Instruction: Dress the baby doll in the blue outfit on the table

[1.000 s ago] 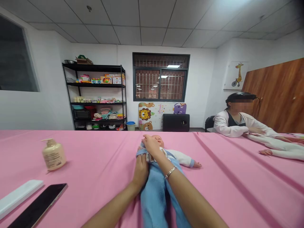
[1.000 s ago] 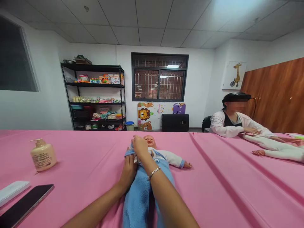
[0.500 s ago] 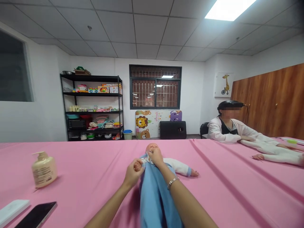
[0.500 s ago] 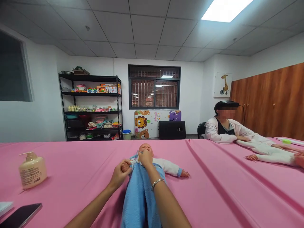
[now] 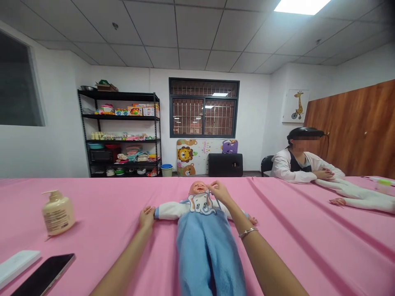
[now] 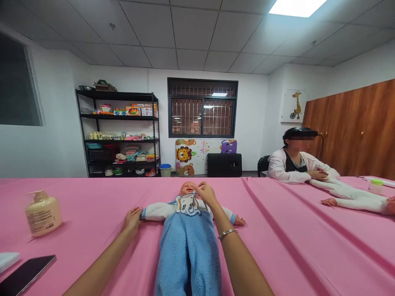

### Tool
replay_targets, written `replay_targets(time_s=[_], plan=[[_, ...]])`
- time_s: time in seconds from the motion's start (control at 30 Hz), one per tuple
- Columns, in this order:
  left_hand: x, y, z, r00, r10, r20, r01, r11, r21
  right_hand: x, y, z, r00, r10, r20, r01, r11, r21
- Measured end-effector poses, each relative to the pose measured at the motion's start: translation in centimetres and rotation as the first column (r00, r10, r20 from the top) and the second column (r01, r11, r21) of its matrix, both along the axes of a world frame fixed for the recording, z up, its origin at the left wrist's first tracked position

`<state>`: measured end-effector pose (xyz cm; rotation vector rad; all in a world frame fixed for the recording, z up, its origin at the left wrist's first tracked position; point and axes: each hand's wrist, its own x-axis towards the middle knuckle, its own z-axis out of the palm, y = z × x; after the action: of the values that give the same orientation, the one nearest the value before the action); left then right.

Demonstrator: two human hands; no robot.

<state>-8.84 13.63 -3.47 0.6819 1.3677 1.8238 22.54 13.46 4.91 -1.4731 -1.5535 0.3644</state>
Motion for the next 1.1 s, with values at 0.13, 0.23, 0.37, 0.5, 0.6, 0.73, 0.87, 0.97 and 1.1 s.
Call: replay_targets(time_s=[0.13,0.23,0.37,0.5,0.6,0.73,0.87,0.97,1.1], plan=[[-0.3,0.2,0.0,0.976,0.049,-0.213,-0.050,0.999,-0.002,3.9,-1.4,-3.0,0.983,-0.144,-0.113,0.146,0.989,0.010],[-0.3,-0.3,0.2,0.933,0.070,-0.353,-0.066,0.998,0.023,5.1,-3.3,-7.3,0.986,-0.099,-0.133,0.094,0.995,-0.039],[0.9,-1.5,1.5,0.843,0.144,-0.518,-0.087,0.987,0.133,4.8,-4.8,-11.5,0.976,0.109,-0.190,-0.120,0.992,-0.046],[5.4,-4.5,4.1,0.762,0.093,-0.641,0.118,0.953,0.279,3.5,-5.3,-11.6,0.909,0.275,-0.313,-0.291,0.957,-0.007],[10.6,-7.0,6.0,0.629,-0.063,-0.775,0.433,0.857,0.281,2.7,-5.4,-10.9,0.851,0.343,-0.397,-0.373,0.928,0.001],[17.5,-8.2,6.6,-0.074,-0.112,-0.991,0.634,0.762,-0.133,2.5,-4.8,-11.4,0.882,0.281,-0.379,-0.310,0.951,-0.015],[21.9,-7.0,6.1,-0.473,-0.078,-0.878,0.540,0.762,-0.359,3.4,-3.8,-12.5,0.943,0.075,-0.323,-0.078,0.997,0.004],[22.7,-6.1,6.0,-0.506,-0.070,-0.859,0.536,0.755,-0.377,4.1,-3.3,-12.7,0.956,-0.057,-0.286,0.047,0.998,-0.042],[22.0,-5.5,5.7,-0.519,-0.094,-0.850,0.470,0.799,-0.375,4.5,-3.6,-12.1,0.960,-0.206,-0.188,0.196,0.978,-0.071]])
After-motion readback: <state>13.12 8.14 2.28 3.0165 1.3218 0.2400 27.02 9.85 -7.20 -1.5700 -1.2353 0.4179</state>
